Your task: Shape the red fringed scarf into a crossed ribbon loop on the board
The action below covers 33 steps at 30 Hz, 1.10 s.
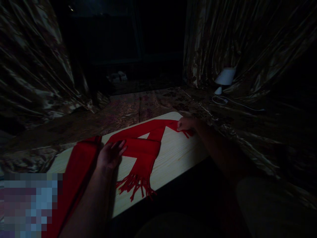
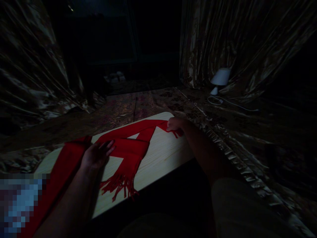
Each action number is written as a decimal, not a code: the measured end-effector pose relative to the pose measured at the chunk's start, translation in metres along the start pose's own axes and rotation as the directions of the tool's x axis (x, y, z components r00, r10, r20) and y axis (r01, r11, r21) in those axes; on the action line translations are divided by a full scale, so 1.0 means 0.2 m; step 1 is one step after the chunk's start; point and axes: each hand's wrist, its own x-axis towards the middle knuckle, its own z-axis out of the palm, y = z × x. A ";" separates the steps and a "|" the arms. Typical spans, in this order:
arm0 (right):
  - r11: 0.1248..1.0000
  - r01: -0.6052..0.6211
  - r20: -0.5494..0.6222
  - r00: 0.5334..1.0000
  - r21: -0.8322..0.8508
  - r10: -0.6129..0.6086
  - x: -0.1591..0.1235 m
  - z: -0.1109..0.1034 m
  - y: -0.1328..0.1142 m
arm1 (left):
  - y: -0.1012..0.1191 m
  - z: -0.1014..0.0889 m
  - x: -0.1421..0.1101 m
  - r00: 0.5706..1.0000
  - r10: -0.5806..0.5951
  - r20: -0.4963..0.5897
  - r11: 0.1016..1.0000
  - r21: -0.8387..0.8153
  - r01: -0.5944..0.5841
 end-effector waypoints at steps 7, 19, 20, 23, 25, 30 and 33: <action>0.938 -0.156 -0.115 0.985 -0.310 0.126 -0.13 -0.07 0.05 | 0.00 -0.02 0.02 1.000 -0.008 0.004 1.000 -0.013 0.008; 0.999 -0.020 -0.387 0.922 0.027 0.030 -0.02 0.13 -0.03 | 0.00 0.00 0.01 1.000 0.006 -0.003 1.000 0.017 -0.006; 0.999 -0.017 -0.444 0.896 0.029 0.028 0.01 0.14 -0.04 | 0.00 0.00 0.01 1.000 0.009 -0.002 1.000 0.022 -0.009; 1.000 0.021 -0.465 0.885 -0.008 -0.023 0.10 0.17 -0.08 | 0.00 -0.01 0.01 1.000 0.009 0.002 1.000 0.024 -0.009; 0.999 0.027 -0.426 0.904 -0.031 -0.037 0.15 0.18 -0.11 | 0.00 -0.01 0.01 1.000 0.003 0.002 1.000 0.019 -0.003; 0.997 0.021 -0.451 0.891 -0.076 -0.053 0.24 0.22 -0.17 | 0.00 0.01 -0.01 1.000 0.003 -0.004 1.000 0.027 -0.002; 0.994 0.094 -0.441 0.891 -0.063 -0.112 0.27 0.24 -0.19 | 0.00 0.01 -0.01 1.000 0.005 -0.008 1.000 0.028 -0.005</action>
